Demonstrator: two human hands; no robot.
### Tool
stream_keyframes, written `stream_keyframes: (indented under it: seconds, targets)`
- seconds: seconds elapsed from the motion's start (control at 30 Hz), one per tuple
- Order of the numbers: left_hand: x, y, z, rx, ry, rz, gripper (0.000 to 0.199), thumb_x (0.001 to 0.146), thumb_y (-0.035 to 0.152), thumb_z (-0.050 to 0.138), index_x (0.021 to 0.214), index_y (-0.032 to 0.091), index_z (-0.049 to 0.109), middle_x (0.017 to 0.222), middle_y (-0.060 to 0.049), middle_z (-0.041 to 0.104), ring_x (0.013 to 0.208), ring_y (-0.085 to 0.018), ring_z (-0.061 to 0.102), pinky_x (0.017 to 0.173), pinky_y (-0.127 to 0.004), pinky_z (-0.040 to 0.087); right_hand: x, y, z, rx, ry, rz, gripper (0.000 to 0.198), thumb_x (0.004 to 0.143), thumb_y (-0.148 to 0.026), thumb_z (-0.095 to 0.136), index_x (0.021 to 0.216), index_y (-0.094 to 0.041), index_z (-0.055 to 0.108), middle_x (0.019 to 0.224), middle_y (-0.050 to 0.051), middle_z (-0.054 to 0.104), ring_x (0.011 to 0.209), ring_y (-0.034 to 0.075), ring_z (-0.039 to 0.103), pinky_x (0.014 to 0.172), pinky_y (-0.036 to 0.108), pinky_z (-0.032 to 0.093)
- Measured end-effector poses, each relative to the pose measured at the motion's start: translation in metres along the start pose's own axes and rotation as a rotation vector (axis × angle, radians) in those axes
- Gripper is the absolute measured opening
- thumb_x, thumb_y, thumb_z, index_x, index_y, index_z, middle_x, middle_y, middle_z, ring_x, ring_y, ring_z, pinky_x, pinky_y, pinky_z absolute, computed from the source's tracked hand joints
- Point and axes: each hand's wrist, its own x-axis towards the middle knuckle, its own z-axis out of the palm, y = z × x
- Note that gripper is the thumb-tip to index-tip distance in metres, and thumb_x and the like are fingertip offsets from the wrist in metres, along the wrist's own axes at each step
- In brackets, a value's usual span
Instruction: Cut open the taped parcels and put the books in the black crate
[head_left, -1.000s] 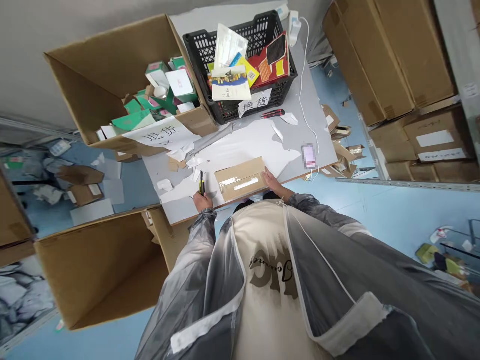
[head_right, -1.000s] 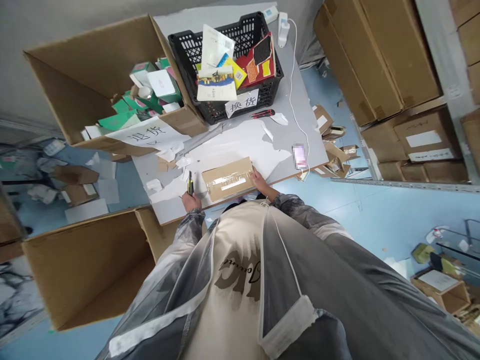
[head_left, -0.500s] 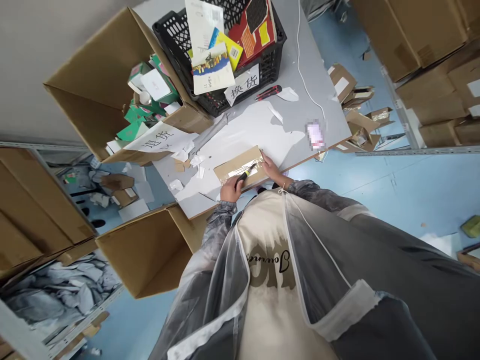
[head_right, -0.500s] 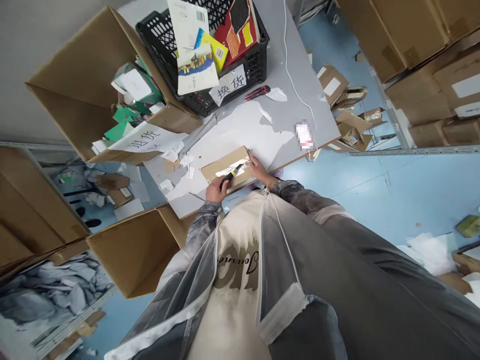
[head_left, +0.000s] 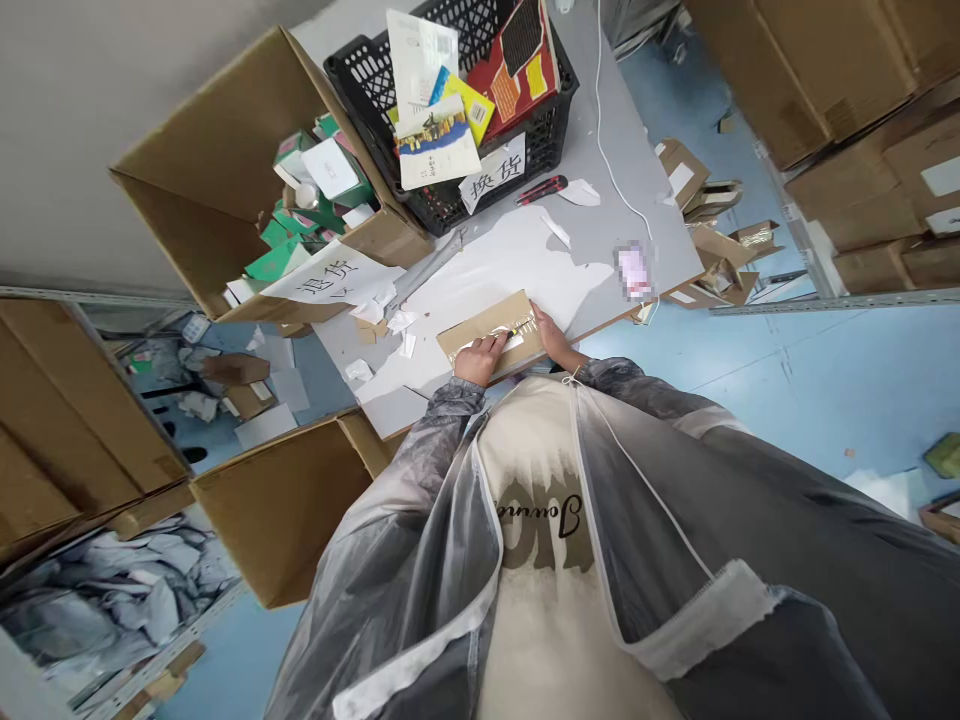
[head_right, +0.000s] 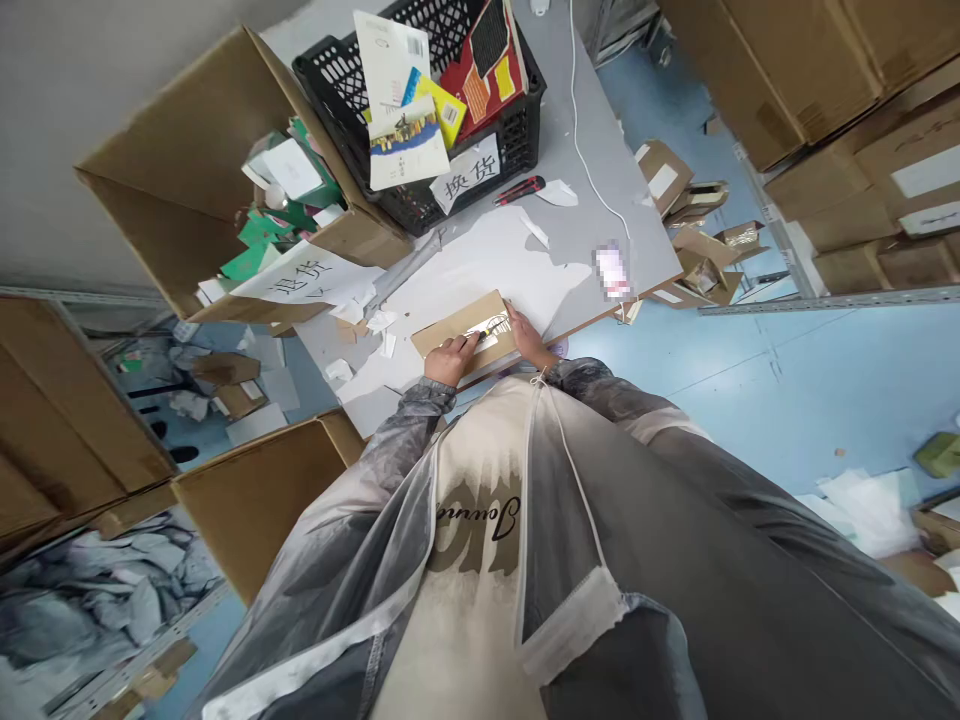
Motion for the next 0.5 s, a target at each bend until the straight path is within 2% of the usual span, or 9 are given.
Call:
stream_keyframes:
  seconds: [0.1,0.2,0.3,0.5]
  targets:
    - [0.001,0.014,-0.016,0.23,-0.109,0.029,0.066,0.126,0.02,0.033,0.188,0.023,0.055,0.153,-0.025,0.076,0.136,-0.037,0.072,0.102,-0.045,0.064,0.001,0.003,0.0,-0.075,0.02,0.027,0.083,0.123,-0.074,0.037,0.188,-0.029,0.06,0.186,0.004,0.065,0.179,0.03,0.052,0.155,0.049,0.034]
    - [0.0,0.02,-0.028,0.325,-0.163,0.066,0.068,0.125,0.017,0.029,0.19,0.021,0.052,0.154,-0.027,0.076,0.136,-0.038,0.073,0.1,-0.046,0.064,0.0,0.001,0.002,-0.175,0.016,0.039,0.079,0.124,-0.074,0.043,0.186,-0.031,0.063,0.18,0.005,0.071,0.17,0.032,0.063,0.148,0.05,0.045]
    - [-0.003,0.018,-0.033,0.342,-0.154,0.067,0.068,0.124,0.016,0.031,0.188,0.02,0.053,0.149,-0.028,0.076,0.134,-0.039,0.074,0.098,-0.045,0.063,0.0,-0.007,0.003,-0.292,0.018,0.088,0.075,0.127,-0.071,0.038,0.183,-0.03,0.067,0.172,0.009,0.077,0.163,0.034,0.069,0.142,0.05,0.051]
    - [-0.012,0.006,-0.038,0.289,-0.128,0.065,0.065,0.123,0.016,0.037,0.184,0.021,0.058,0.145,-0.028,0.077,0.13,-0.038,0.074,0.097,-0.044,0.062,0.001,-0.024,0.003,-0.385,-0.001,0.148,0.086,0.127,-0.079,0.032,0.181,-0.022,0.068,0.167,0.013,0.08,0.16,0.034,0.07,0.14,0.05,0.051]
